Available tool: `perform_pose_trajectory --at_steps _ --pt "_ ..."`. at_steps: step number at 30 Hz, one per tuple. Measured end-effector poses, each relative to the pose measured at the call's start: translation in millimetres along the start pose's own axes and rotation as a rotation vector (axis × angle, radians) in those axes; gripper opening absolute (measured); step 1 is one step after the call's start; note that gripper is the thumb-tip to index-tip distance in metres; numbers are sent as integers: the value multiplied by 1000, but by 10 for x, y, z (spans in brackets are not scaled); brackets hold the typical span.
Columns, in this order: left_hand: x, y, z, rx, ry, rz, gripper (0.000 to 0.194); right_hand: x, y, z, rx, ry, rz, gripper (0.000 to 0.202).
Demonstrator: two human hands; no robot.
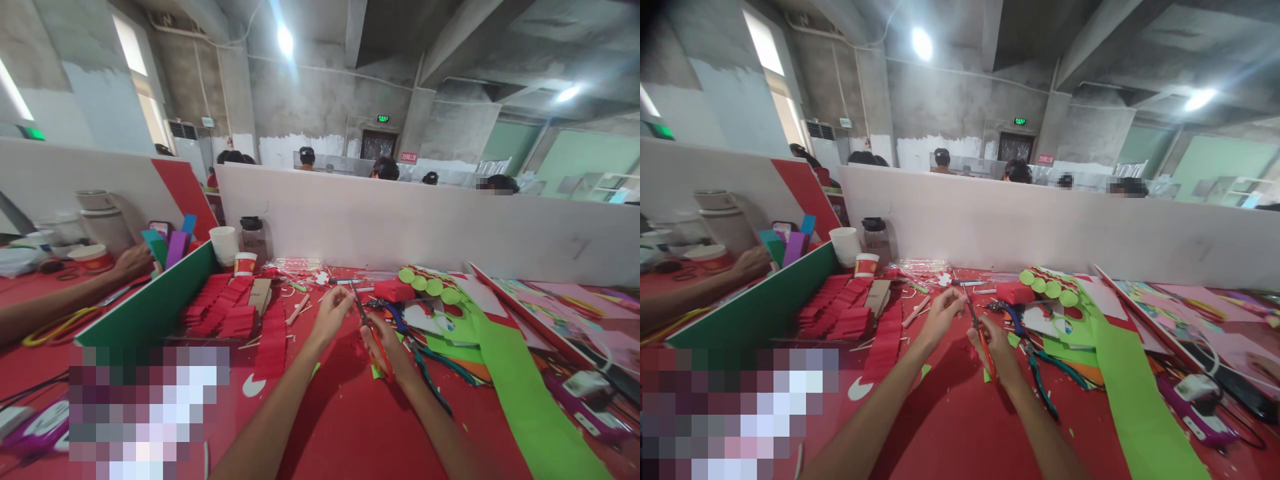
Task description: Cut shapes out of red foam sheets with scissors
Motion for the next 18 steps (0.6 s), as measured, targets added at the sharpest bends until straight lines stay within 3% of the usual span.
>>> perform_pose_trajectory --at_steps 18 --pt "-22 -4 26 -41 1 5 22 159 2 36 33 -111 64 48"
Point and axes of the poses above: each hand's wrist, its own y-axis away from the middle knuckle, its own z-axis out of the palm, x = y × z, the point moved 8 cm from there along -y, towards the middle knuckle, and after that the axes turned 2 degrees about -z, right-handed, at the moved point
